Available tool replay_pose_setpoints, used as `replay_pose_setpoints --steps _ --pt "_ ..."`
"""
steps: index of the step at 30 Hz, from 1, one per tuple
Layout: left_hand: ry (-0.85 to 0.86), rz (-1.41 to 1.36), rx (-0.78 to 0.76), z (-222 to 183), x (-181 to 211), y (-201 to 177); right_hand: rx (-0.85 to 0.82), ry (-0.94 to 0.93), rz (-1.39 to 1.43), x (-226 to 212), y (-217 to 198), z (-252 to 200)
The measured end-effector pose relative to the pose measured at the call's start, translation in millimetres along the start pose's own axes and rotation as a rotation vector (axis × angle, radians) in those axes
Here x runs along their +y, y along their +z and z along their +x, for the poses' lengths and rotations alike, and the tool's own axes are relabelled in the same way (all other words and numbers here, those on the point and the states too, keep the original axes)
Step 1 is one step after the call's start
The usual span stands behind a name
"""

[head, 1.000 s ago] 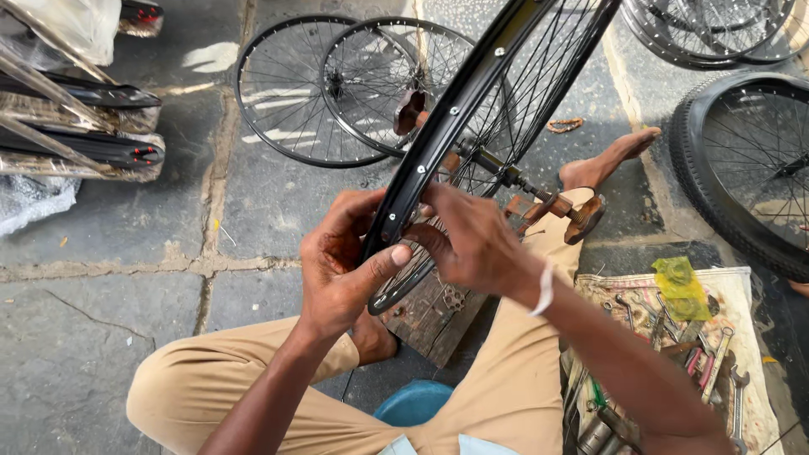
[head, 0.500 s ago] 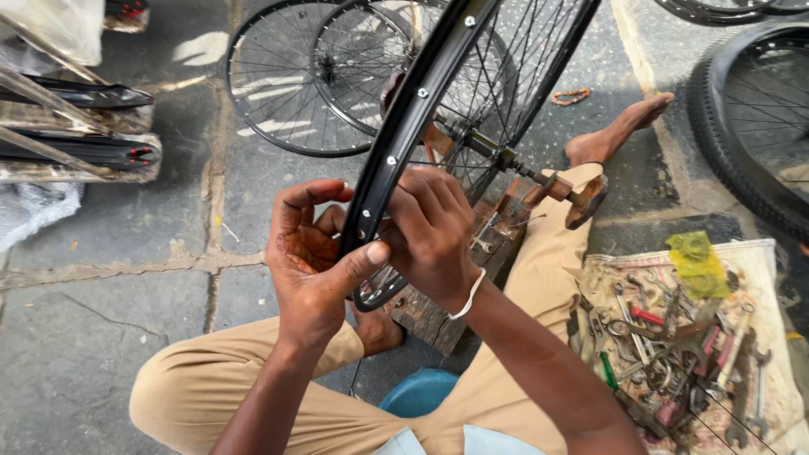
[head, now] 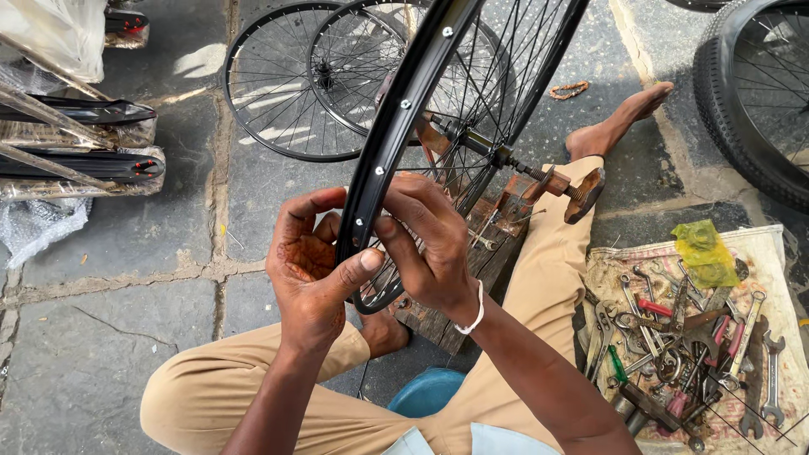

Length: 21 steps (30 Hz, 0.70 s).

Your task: The person cleans a bicycle rim with a small cloth and adjusts the spokes on a wheel by hand while it is mounted on a stand.

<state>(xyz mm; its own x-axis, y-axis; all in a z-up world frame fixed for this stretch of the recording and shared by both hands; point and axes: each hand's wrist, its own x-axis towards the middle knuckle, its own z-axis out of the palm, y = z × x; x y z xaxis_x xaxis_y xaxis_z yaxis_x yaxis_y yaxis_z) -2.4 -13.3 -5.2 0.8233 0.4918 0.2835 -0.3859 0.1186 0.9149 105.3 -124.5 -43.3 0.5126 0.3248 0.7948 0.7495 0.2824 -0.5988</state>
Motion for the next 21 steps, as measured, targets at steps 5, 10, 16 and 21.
replay_pose_setpoints --steps 5,10,16,21 --pt "0.036 0.001 0.003 -3 -7 -4 -0.049 -0.140 -0.176 7 7 -2" --pt "0.009 0.069 0.013 -6 -13 -14 -0.057 -0.190 -0.192 22 12 -10" --pt "-0.002 0.084 -0.002 -11 -15 -16 0.068 -0.047 0.069 23 20 -22" --pt "0.401 0.558 -0.068 -10 -4 -8 0.271 -0.084 0.021 5 8 -25"
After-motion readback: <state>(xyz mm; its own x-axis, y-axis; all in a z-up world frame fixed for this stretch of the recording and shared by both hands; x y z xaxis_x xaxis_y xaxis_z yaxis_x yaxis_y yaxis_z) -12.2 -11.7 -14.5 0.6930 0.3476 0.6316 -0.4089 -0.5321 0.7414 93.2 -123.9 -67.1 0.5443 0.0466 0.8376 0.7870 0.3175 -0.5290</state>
